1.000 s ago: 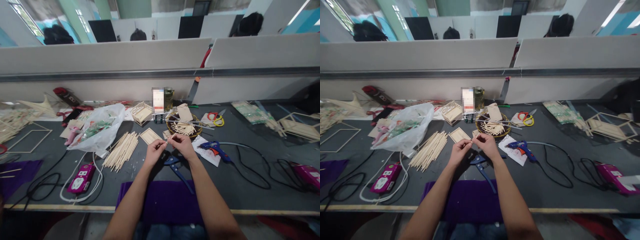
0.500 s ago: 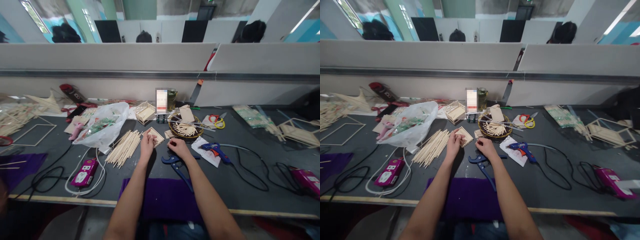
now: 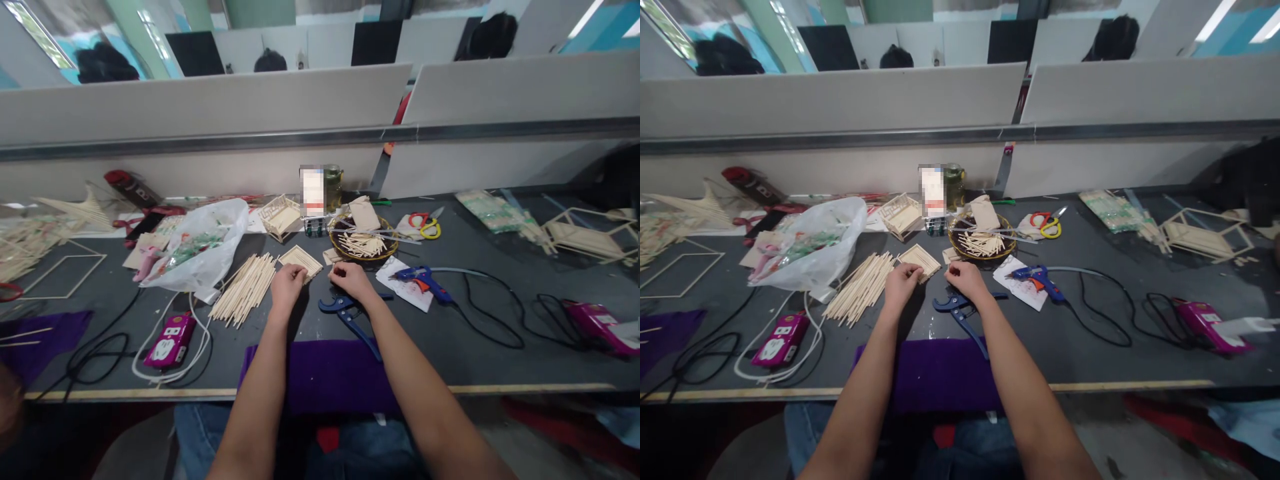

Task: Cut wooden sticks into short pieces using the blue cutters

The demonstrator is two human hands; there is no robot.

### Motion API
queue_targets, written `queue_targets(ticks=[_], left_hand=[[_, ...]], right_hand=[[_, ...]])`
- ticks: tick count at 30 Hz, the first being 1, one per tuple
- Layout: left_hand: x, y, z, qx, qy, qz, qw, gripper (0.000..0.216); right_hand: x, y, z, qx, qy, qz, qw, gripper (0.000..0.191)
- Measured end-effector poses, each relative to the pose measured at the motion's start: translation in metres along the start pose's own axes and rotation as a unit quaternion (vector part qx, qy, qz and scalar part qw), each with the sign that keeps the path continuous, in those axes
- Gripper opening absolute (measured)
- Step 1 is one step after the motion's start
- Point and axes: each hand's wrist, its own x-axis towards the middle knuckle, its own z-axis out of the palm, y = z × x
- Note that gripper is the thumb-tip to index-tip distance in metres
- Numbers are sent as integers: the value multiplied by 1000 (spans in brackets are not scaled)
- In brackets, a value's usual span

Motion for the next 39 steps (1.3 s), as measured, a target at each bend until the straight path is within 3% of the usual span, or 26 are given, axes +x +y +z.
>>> queue_targets(ticks=[5,14,17,23,30,39], left_hand=[[-9,3,-4,54,-39,-27,997,19],[-8,-2,-5,152,46,19,987,22],[-8,-5,-1,139,50,54,987,21],[-10,-9,7,147,-26,77,986,21],[-11,-6,2,176,22,38,983,24],[-11,8,6,78,67,64,993,28]], right_hand=[[0,-3,-1,5,-20,2,1000,17],[-1,-4,-1,-12,-10,-12,1000,20],[-1,-4,0,-11,-16,-19,1000,19],[0,-7,3,1,-29,-6,1000,16],[-1,-9,3,1,-34,2,999,17],[0,-10,-3,26,-9,32,999,18]])
